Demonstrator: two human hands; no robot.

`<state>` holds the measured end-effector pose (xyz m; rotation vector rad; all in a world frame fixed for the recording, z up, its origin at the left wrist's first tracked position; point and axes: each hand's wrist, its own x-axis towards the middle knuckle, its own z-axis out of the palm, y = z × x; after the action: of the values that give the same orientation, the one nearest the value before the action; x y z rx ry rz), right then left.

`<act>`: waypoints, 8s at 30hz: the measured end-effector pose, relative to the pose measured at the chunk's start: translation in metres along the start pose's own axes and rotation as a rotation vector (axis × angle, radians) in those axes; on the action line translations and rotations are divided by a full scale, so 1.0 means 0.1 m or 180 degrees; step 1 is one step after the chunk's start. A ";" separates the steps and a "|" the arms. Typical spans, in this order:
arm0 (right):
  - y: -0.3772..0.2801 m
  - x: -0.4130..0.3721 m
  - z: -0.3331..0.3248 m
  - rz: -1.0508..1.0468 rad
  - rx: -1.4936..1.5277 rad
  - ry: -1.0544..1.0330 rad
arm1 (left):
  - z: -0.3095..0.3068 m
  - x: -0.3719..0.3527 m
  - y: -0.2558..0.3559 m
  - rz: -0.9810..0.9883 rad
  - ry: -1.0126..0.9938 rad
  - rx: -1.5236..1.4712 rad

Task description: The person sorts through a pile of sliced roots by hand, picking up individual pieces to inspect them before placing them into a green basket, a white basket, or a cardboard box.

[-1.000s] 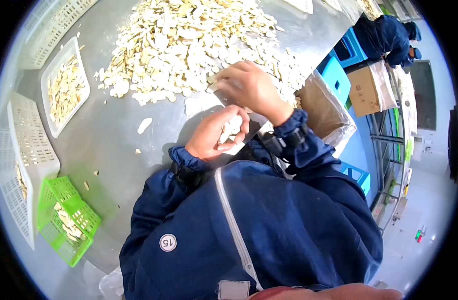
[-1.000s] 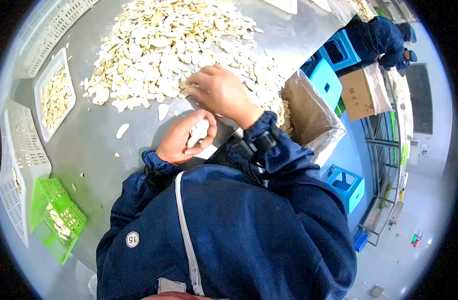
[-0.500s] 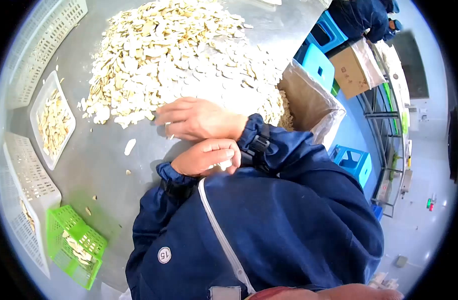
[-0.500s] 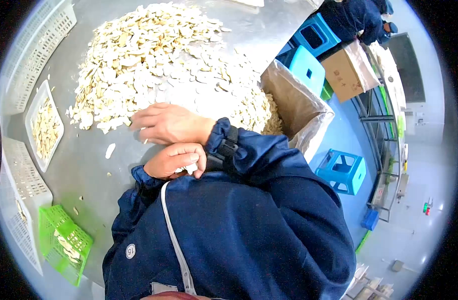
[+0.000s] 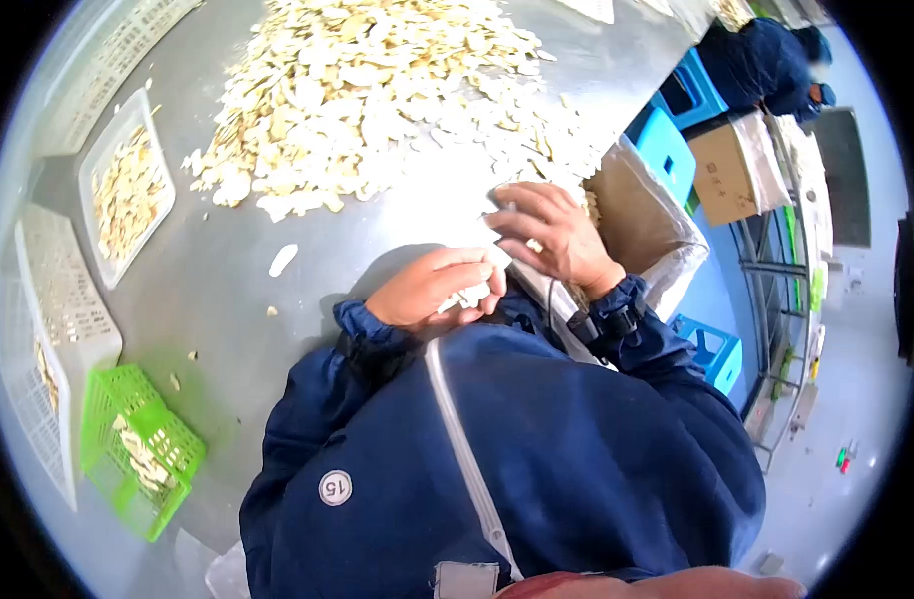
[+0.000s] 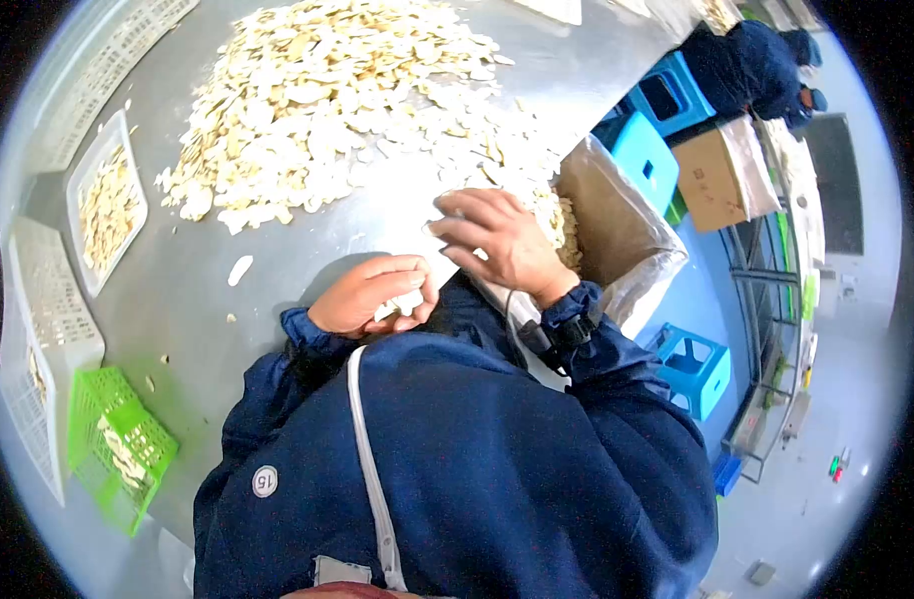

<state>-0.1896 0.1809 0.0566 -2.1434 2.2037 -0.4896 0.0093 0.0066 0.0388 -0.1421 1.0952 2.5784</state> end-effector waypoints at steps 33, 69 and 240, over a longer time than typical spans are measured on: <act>-1.08 2.67 0.10 -0.0113 0.2134 -0.0060 | -0.22 0.16 -0.22 0.1415 -0.0941 0.1571; -0.18 1.29 0.29 -0.0352 0.0551 -0.0277 | -0.16 0.04 -0.12 0.0337 -0.0551 0.0748; 0.15 1.22 0.33 0.0469 -0.0177 0.0758 | -0.19 0.09 -0.15 0.0570 0.0428 -0.0998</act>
<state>-0.2028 0.0546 0.0455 -2.0207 2.5038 -0.7165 0.0051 0.0050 0.0129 -0.3089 0.7683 2.9261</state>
